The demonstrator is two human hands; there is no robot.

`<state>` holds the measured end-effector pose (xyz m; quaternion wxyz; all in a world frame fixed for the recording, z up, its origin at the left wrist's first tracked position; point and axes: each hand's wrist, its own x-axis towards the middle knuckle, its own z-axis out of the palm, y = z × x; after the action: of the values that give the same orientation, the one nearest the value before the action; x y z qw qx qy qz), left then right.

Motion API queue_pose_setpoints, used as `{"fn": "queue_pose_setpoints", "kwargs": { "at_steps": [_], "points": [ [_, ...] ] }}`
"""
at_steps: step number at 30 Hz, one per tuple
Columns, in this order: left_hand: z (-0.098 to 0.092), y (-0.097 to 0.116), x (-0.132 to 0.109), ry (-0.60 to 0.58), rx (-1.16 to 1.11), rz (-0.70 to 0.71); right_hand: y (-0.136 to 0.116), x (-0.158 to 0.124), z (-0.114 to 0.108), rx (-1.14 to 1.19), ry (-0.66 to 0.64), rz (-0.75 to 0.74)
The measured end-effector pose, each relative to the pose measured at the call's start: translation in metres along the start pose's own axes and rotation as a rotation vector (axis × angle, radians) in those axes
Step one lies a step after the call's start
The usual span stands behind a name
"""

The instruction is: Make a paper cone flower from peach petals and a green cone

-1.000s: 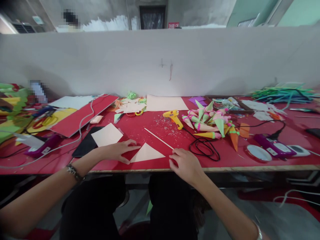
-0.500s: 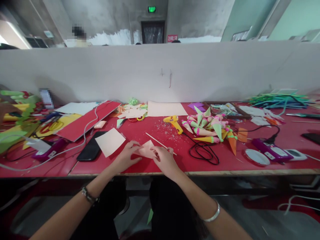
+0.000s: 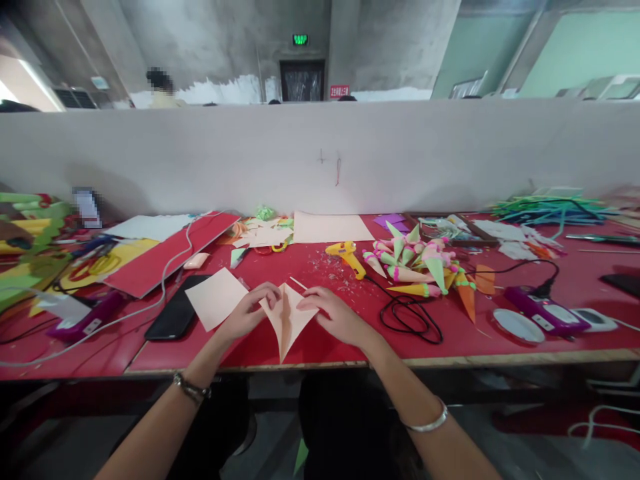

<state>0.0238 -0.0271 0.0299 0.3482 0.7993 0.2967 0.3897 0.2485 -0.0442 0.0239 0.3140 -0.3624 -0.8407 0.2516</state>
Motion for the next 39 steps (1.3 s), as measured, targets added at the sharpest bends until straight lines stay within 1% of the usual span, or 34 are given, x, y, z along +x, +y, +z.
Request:
{"fn": "queue_pose_setpoints", "kwargs": {
  "at_steps": [2, 4, 8, 10, 13, 15, 18, 20, 21, 23, 25, 26, 28, 31, 33, 36, 39],
  "points": [
    [-0.001, -0.003, 0.002, -0.013, -0.063, -0.017, 0.000, 0.003, 0.005, 0.095, 0.046, 0.030],
    [-0.002, -0.005, 0.003, -0.028, -0.086, -0.026, 0.000, 0.006, 0.010, 0.188, 0.125, 0.073],
    [-0.001, -0.007, 0.001, -0.024, 0.020, -0.084, 0.005, 0.006, 0.021, 0.363, 0.268, 0.226],
    [0.000, -0.008, 0.000, 0.019, 0.069, -0.140, 0.009, 0.006, 0.026, 0.414, 0.311, 0.309],
    [0.002, -0.010, -0.003, 0.175, 0.048, -0.210, 0.013, 0.006, 0.031, 0.475, 0.402, 0.370],
    [0.005, -0.010, -0.003, 0.309, -0.055, -0.264, 0.012, 0.009, 0.032, 0.508, 0.461, 0.374],
    [0.012, -0.009, -0.002, 0.496, -0.347, -0.378, 0.007, 0.017, 0.030, 0.532, 0.463, 0.352],
    [0.018, -0.008, -0.001, 0.575, -0.552, -0.457, 0.004, 0.023, 0.029, 0.550, 0.429, 0.328],
    [0.020, -0.008, 0.000, 0.577, -0.627, -0.492, 0.003, 0.025, 0.028, 0.564, 0.406, 0.317],
    [0.025, -0.009, 0.000, 0.523, -0.691, -0.552, 0.003, 0.029, 0.028, 0.596, 0.367, 0.303],
    [0.027, -0.010, -0.001, 0.488, -0.641, -0.600, 0.003, 0.031, 0.029, 0.626, 0.344, 0.306],
    [0.028, -0.011, -0.001, 0.492, -0.602, -0.617, 0.002, 0.032, 0.030, 0.642, 0.345, 0.315],
    [0.028, -0.012, -0.001, 0.540, -0.560, -0.634, 0.001, 0.033, 0.033, 0.685, 0.390, 0.348],
    [0.028, -0.011, 0.001, 0.617, -0.621, -0.610, -0.006, 0.036, 0.037, 0.770, 0.499, 0.403],
    [0.028, -0.006, 0.003, 0.650, -0.641, -0.588, -0.014, 0.038, 0.038, 0.814, 0.513, 0.411],
    [0.030, 0.001, 0.005, 0.621, -0.547, -0.563, -0.026, 0.041, 0.037, 0.798, 0.476, 0.431],
    [0.028, 0.004, 0.004, 0.569, -0.398, -0.519, -0.035, 0.043, 0.037, 0.754, 0.496, 0.458]
  ]
}}
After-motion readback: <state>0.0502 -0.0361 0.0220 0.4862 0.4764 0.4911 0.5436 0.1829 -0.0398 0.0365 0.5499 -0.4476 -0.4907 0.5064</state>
